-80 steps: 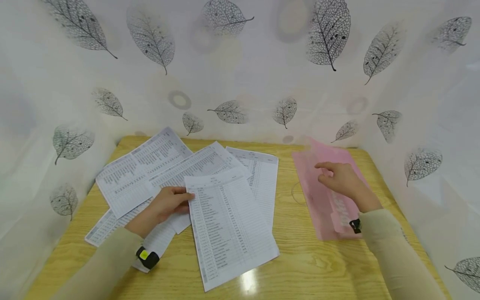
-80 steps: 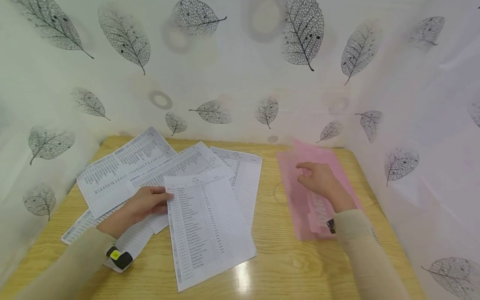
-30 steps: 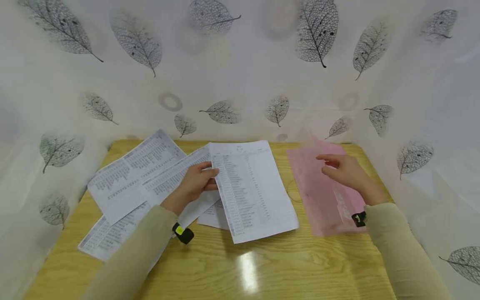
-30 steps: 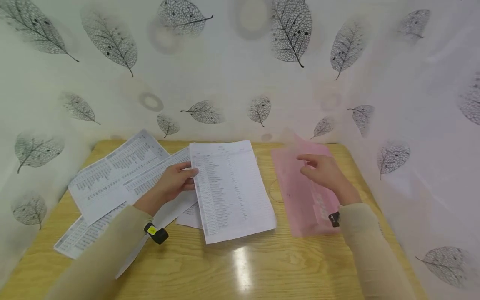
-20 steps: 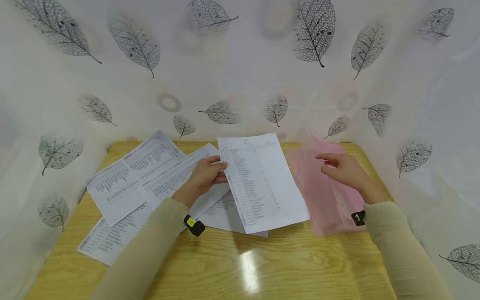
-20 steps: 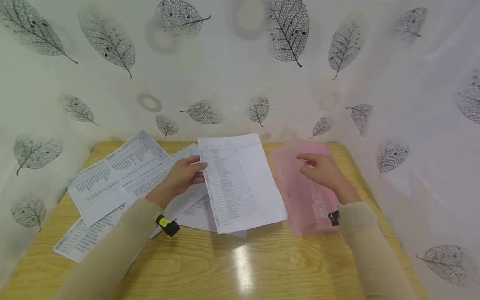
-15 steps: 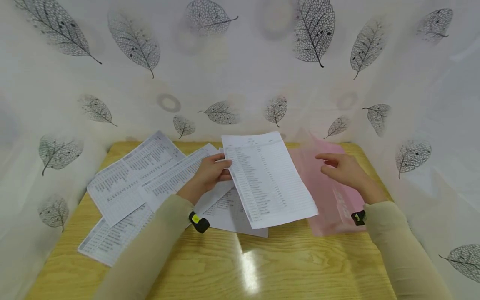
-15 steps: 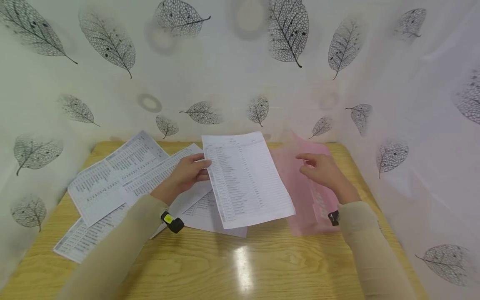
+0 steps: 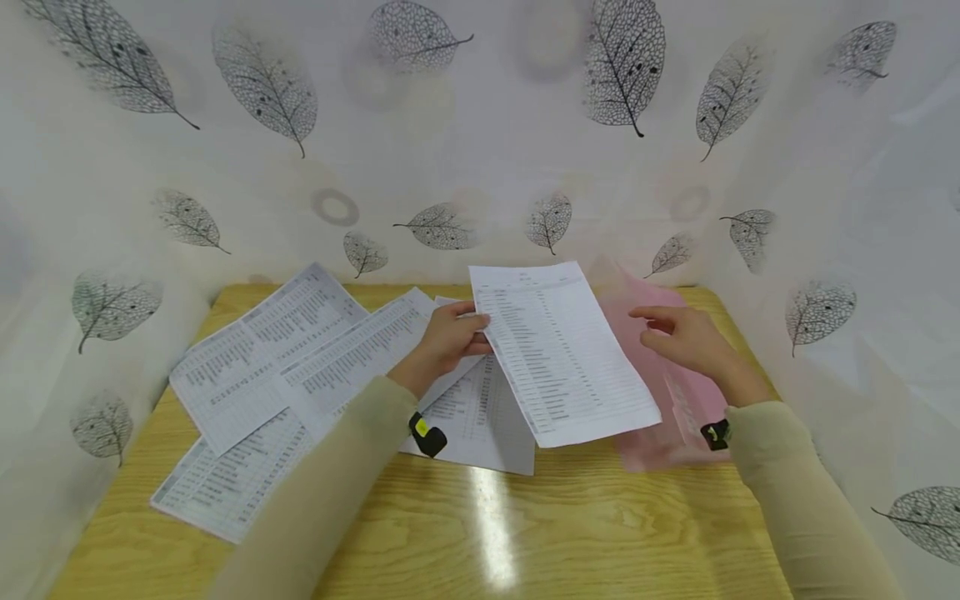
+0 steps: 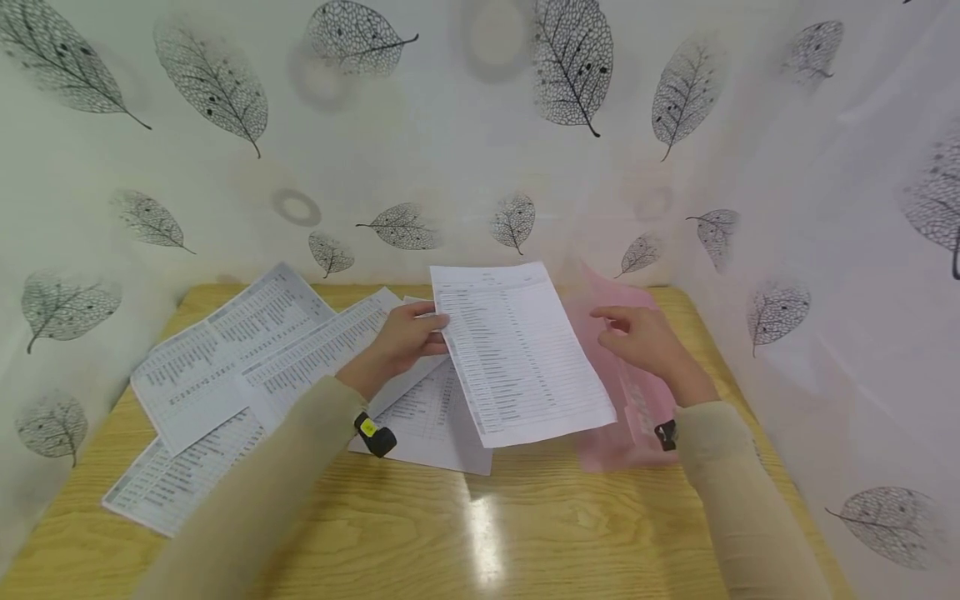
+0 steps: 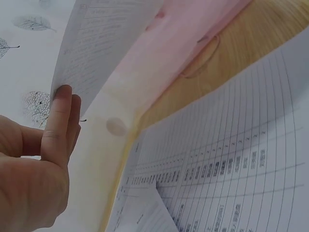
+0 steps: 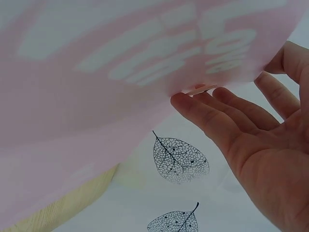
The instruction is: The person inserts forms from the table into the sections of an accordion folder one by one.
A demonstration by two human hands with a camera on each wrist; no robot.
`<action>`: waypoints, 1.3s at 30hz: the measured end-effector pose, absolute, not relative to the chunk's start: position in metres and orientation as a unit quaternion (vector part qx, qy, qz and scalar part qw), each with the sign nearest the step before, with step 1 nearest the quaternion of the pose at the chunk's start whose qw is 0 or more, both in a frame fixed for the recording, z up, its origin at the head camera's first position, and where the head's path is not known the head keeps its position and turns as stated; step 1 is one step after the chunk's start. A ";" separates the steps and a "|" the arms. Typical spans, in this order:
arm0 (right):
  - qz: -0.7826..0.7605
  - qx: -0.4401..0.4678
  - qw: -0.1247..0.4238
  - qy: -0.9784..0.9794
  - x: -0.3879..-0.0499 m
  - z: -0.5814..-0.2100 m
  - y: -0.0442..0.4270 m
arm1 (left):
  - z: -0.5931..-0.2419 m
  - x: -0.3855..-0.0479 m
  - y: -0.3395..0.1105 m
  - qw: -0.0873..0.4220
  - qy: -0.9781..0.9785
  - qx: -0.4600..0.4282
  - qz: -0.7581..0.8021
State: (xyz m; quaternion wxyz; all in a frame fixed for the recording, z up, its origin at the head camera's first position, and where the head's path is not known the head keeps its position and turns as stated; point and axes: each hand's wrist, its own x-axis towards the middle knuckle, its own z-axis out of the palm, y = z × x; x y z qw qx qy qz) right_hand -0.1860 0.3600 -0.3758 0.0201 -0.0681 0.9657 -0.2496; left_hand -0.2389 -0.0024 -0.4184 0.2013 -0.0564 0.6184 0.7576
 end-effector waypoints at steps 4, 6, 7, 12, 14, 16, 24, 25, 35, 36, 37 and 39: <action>-0.252 -0.065 0.025 0.965 -0.186 -0.376 0.360 | -0.417 -0.240 0.006 0.200 0.620 -0.055 0.757; -0.252 -0.067 0.024 0.965 -0.186 -0.376 0.360 | -0.417 -0.241 0.011 0.199 0.615 -0.053 0.761; -0.252 -0.068 0.023 0.965 -0.186 -0.376 0.361 | -0.417 -0.242 0.013 0.199 0.614 -0.053 0.762; -0.255 -0.065 0.029 0.964 -0.185 -0.375 0.360 | -0.419 -0.246 0.025 0.206 0.609 -0.053 0.764; -0.259 -0.060 0.034 0.963 -0.185 -0.375 0.360 | -0.419 -0.247 0.030 0.211 0.612 -0.053 0.760; -0.260 -0.058 0.036 0.963 -0.185 -0.374 0.359 | -0.418 -0.248 0.034 0.216 0.619 -0.050 0.753; -0.257 -0.056 0.034 0.964 -0.186 -0.373 0.359 | -0.415 -0.253 0.050 0.234 0.631 -0.045 0.738; -0.257 -0.056 0.033 0.964 -0.187 -0.373 0.359 | -0.414 -0.254 0.052 0.236 0.631 -0.045 0.738; -0.260 -0.059 0.031 0.963 -0.186 -0.373 0.360 | -0.420 -0.261 0.074 0.242 0.636 -0.050 0.731; -0.259 -0.060 0.030 0.963 -0.186 -0.373 0.360 | -0.420 -0.260 0.075 0.240 0.636 -0.048 0.732; -0.259 -0.061 0.028 0.963 -0.186 -0.373 0.360 | -0.421 -0.260 0.077 0.239 0.636 -0.048 0.732; -0.258 -0.061 0.027 0.964 -0.186 -0.373 0.359 | -0.422 -0.259 0.080 0.240 0.634 -0.047 0.734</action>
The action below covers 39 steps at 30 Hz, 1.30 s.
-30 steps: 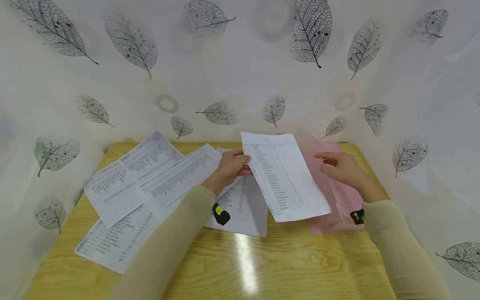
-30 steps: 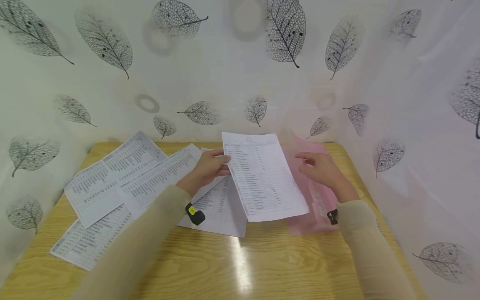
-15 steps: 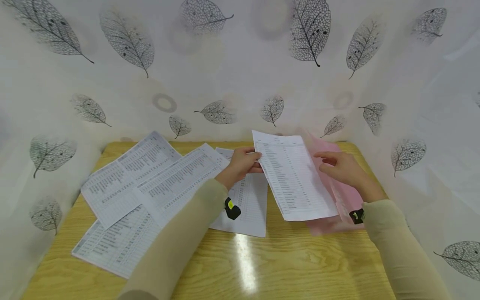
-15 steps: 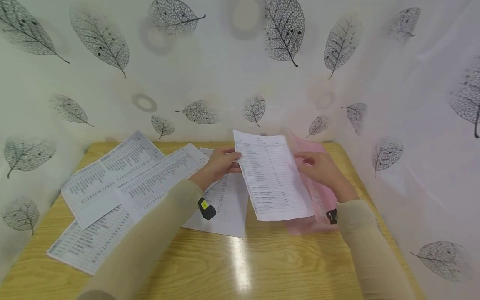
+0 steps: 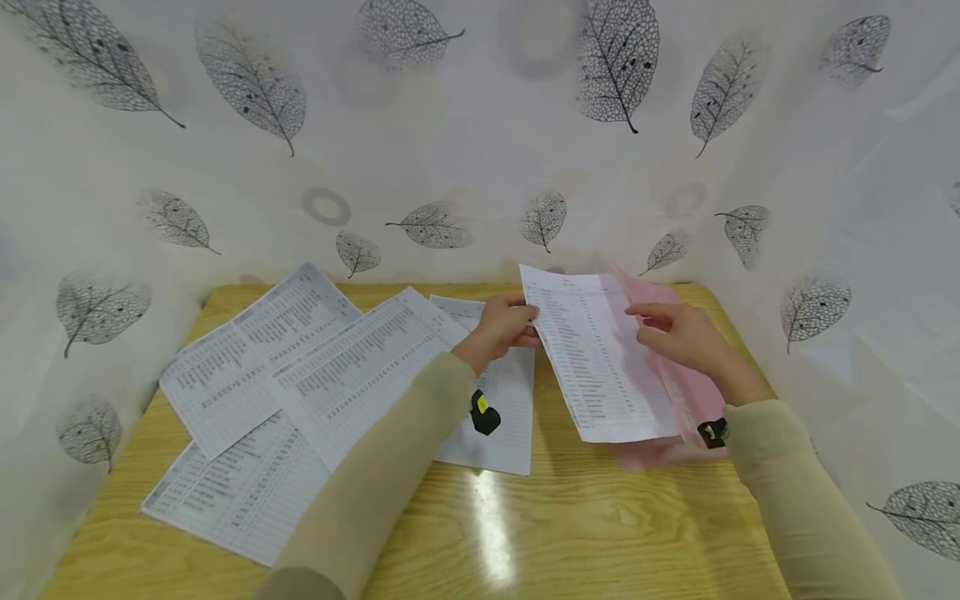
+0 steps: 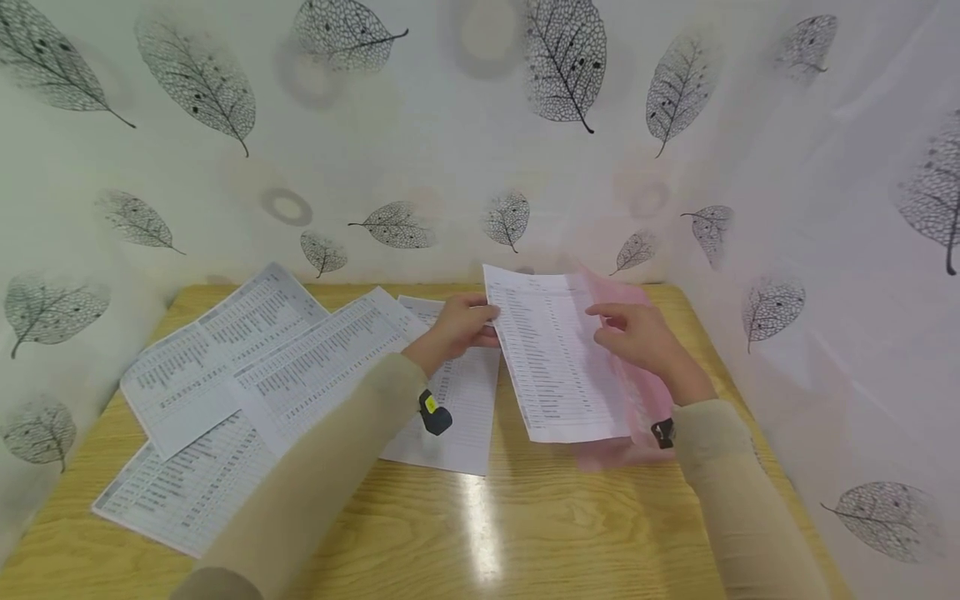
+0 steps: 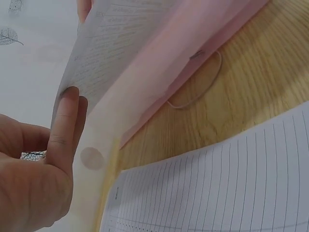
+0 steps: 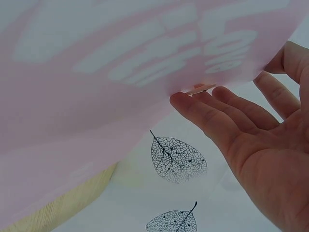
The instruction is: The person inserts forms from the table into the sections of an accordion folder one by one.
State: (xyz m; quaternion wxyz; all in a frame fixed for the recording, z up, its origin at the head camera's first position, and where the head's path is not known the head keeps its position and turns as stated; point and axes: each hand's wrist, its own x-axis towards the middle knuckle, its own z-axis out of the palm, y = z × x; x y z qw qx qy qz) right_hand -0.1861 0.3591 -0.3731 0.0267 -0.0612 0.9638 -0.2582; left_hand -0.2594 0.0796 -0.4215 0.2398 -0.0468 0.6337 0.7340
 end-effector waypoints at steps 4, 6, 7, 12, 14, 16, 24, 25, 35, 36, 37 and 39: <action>-0.257 -0.060 0.026 0.964 -0.186 -0.374 0.359 | -0.421 -0.259 0.085 0.246 0.632 -0.046 0.733; -0.258 -0.062 0.025 0.964 -0.186 -0.374 0.358 | -0.421 -0.259 0.088 0.248 0.633 -0.042 0.732; -0.258 -0.062 0.025 0.964 -0.186 -0.374 0.358 | -0.421 -0.259 0.089 0.250 0.633 -0.039 0.732; -0.261 -0.062 0.025 0.963 -0.186 -0.373 0.357 | -0.421 -0.260 0.098 0.251 0.629 -0.024 0.735; -0.264 -0.062 0.027 0.962 -0.185 -0.373 0.357 | -0.423 -0.260 0.102 0.251 0.627 -0.021 0.737; -0.266 -0.064 0.027 0.962 -0.185 -0.373 0.357 | -0.424 -0.259 0.107 0.252 0.623 -0.023 0.740; -0.265 -0.072 0.018 0.961 -0.186 -0.374 0.358 | -0.429 -0.257 0.125 0.247 0.645 -0.031 0.723; -0.265 -0.073 0.016 0.961 -0.185 -0.374 0.359 | -0.430 -0.257 0.127 0.245 0.646 -0.032 0.722; -0.274 -0.071 0.017 0.959 -0.184 -0.374 0.362 | -0.433 -0.247 0.152 0.234 0.658 -0.037 0.714; -0.275 -0.072 0.015 0.958 -0.184 -0.374 0.362 | -0.433 -0.246 0.154 0.232 0.659 -0.041 0.715; -0.276 -0.073 0.013 0.958 -0.184 -0.374 0.362 | -0.434 -0.246 0.155 0.230 0.658 -0.045 0.716; -0.278 -0.074 0.009 0.958 -0.185 -0.374 0.361 | -0.434 -0.245 0.158 0.228 0.655 -0.048 0.719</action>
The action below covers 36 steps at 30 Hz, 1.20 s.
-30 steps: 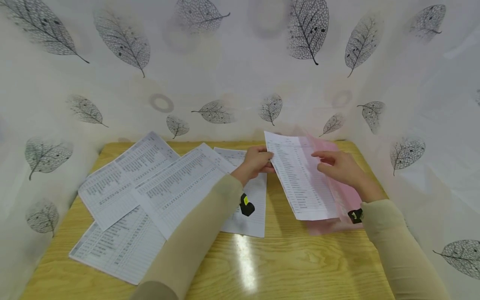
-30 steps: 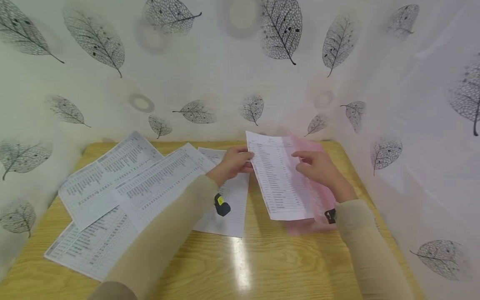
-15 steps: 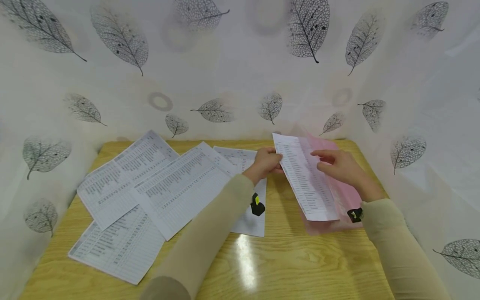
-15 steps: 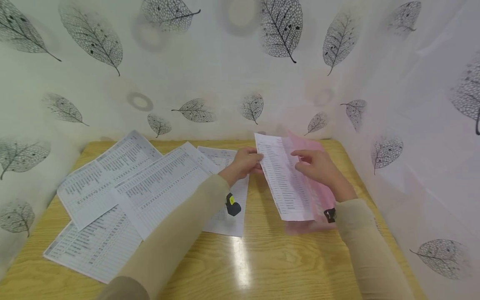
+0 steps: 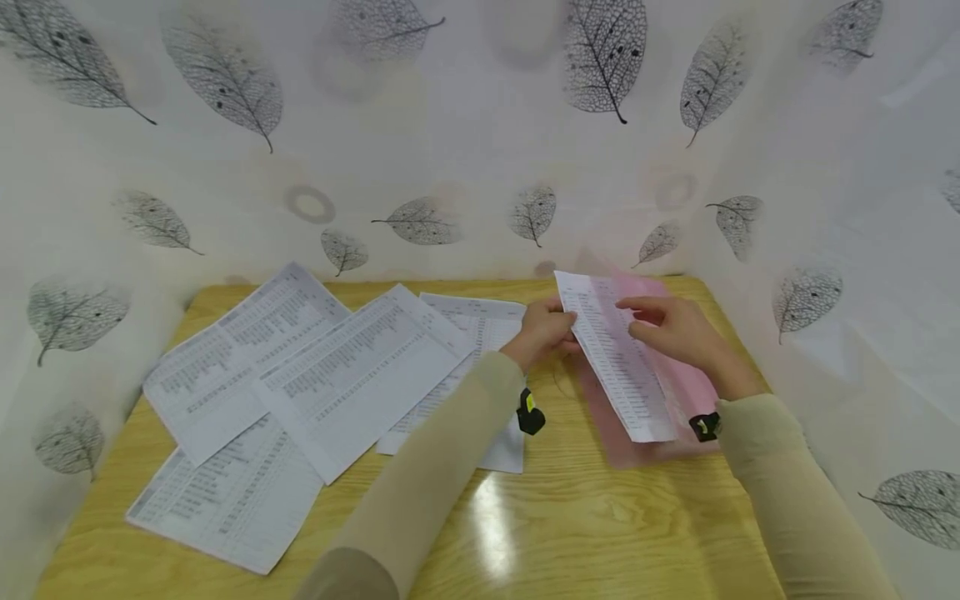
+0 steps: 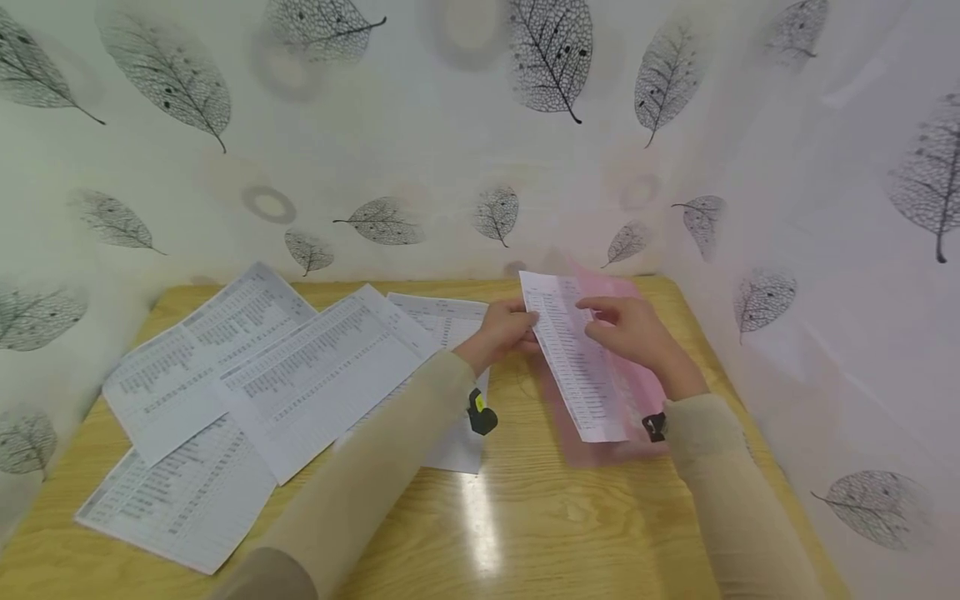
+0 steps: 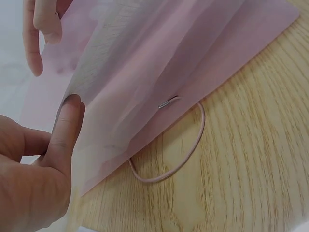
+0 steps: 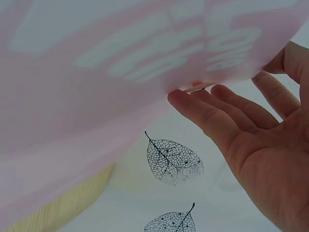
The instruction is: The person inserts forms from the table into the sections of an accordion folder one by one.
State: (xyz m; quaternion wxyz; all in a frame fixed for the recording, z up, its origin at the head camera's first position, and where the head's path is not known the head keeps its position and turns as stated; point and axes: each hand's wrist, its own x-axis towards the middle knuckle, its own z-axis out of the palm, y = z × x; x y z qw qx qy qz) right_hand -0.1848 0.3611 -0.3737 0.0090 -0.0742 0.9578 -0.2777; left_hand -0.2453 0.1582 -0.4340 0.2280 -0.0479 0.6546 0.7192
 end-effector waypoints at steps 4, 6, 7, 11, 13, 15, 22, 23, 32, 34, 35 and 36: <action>-0.281 -0.078 0.008 0.957 -0.186 -0.374 0.357 | -0.435 -0.246 0.159 0.230 0.647 -0.043 0.726; -0.284 -0.080 0.010 0.955 -0.186 -0.374 0.355 | -0.435 -0.246 0.159 0.235 0.643 -0.037 0.728; -0.287 -0.081 0.012 0.955 -0.186 -0.375 0.355 | -0.434 -0.246 0.159 0.236 0.643 -0.034 0.727; -0.293 -0.082 0.013 0.953 -0.186 -0.375 0.353 | -0.433 -0.245 0.161 0.241 0.641 -0.021 0.729; -0.294 -0.083 0.013 0.952 -0.186 -0.375 0.353 | -0.432 -0.244 0.164 0.238 0.641 -0.020 0.729; -0.293 -0.086 0.012 0.952 -0.187 -0.375 0.354 | -0.429 -0.242 0.168 0.230 0.650 -0.024 0.724; -0.295 -0.084 0.011 0.952 -0.187 -0.374 0.356 | -0.427 -0.236 0.175 0.219 0.665 -0.025 0.714; -0.295 -0.080 0.011 0.952 -0.186 -0.373 0.357 | -0.430 -0.236 0.174 0.228 0.655 -0.024 0.720; -0.287 -0.072 0.010 0.955 -0.184 -0.370 0.360 | -0.445 -0.230 0.161 0.325 0.602 -0.011 0.729; -0.283 -0.072 0.009 0.956 -0.184 -0.370 0.360 | -0.447 -0.227 0.161 0.332 0.609 -0.001 0.721; -0.283 -0.071 0.010 0.956 -0.184 -0.370 0.360 | -0.448 -0.226 0.162 0.333 0.613 0.004 0.716; -0.283 -0.071 0.011 0.956 -0.184 -0.370 0.360 | -0.448 -0.225 0.163 0.333 0.616 0.005 0.714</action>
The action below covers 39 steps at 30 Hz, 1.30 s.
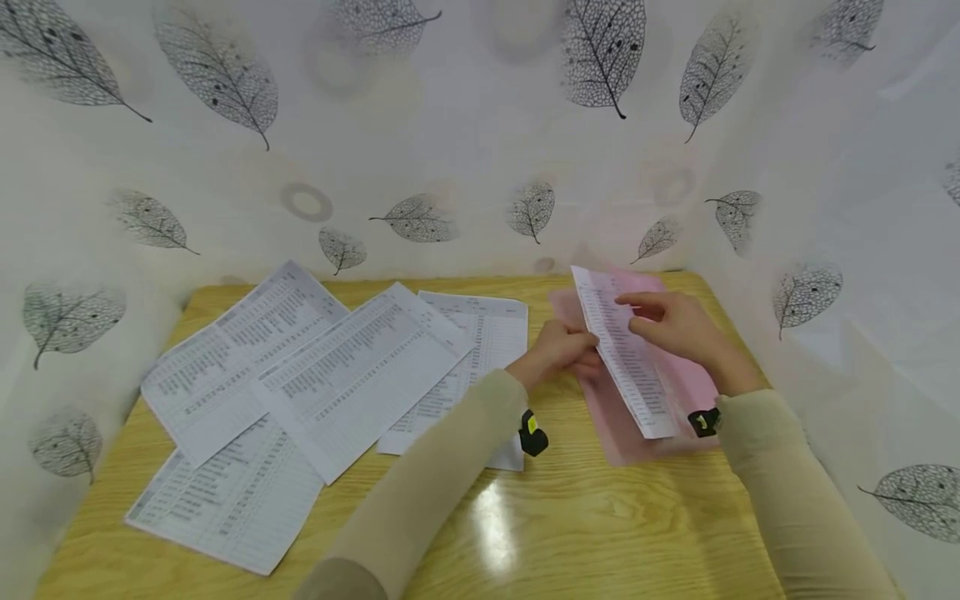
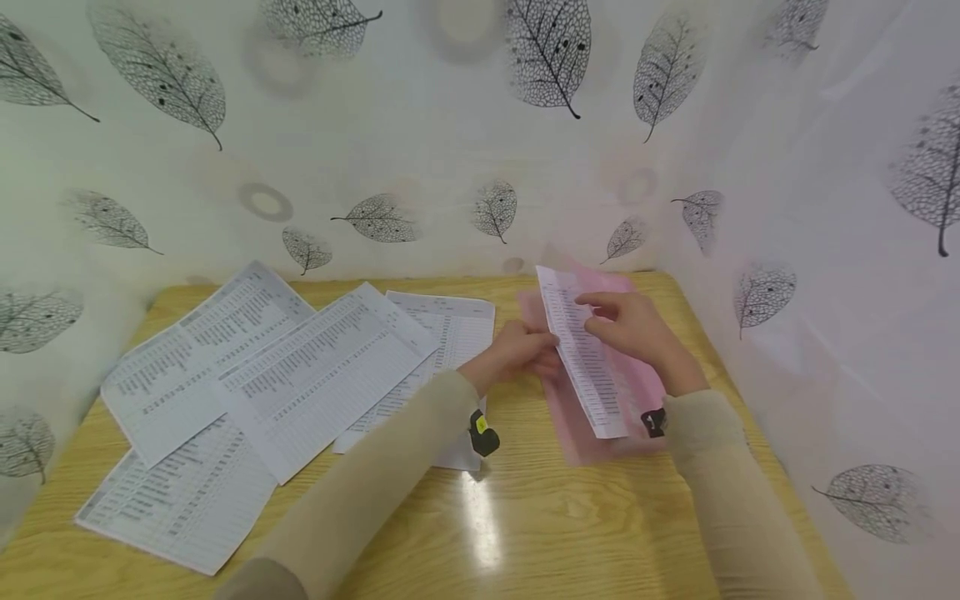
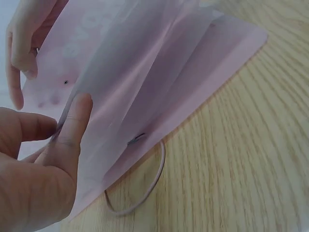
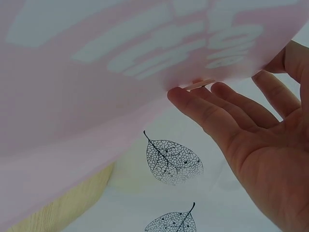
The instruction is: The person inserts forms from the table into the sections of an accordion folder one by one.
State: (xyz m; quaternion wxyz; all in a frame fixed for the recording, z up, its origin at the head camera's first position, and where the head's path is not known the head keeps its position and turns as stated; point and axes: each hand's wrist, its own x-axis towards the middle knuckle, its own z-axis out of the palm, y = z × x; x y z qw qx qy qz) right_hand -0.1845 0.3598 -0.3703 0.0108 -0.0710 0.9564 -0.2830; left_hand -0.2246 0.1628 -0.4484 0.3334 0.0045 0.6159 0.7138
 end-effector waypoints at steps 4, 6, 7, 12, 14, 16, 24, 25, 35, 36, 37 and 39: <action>-0.289 -0.069 0.012 0.955 -0.185 -0.371 0.360 | -0.448 -0.220 0.170 0.319 0.625 0.002 0.713; -0.295 -0.067 0.014 0.953 -0.185 -0.371 0.360 | -0.447 -0.218 0.174 0.303 0.628 -0.012 0.717; -0.297 -0.066 0.016 0.952 -0.185 -0.371 0.360 | -0.447 -0.218 0.177 0.297 0.627 -0.017 0.720; -0.301 -0.065 0.021 0.951 -0.185 -0.370 0.360 | -0.445 -0.216 0.185 0.274 0.626 -0.043 0.728; -0.298 -0.064 0.020 0.952 -0.185 -0.370 0.360 | -0.444 -0.215 0.186 0.268 0.631 -0.049 0.726; -0.294 -0.067 0.018 0.953 -0.185 -0.370 0.360 | -0.442 -0.214 0.188 0.262 0.637 -0.052 0.723; -0.288 -0.073 0.007 0.955 -0.185 -0.372 0.360 | -0.438 -0.211 0.191 0.255 0.656 -0.067 0.707; -0.288 -0.073 0.007 0.955 -0.185 -0.372 0.359 | -0.438 -0.211 0.192 0.254 0.659 -0.067 0.704; -0.291 -0.079 0.008 0.953 -0.185 -0.371 0.357 | -0.439 -0.212 0.196 0.252 0.676 -0.074 0.689; -0.291 -0.078 0.008 0.954 -0.185 -0.371 0.358 | -0.440 -0.212 0.196 0.253 0.677 -0.073 0.687; -0.291 -0.077 0.008 0.954 -0.185 -0.372 0.359 | -0.441 -0.213 0.196 0.254 0.675 -0.072 0.689; -0.291 -0.074 0.008 0.954 -0.185 -0.372 0.360 | -0.443 -0.214 0.194 0.257 0.673 -0.059 0.691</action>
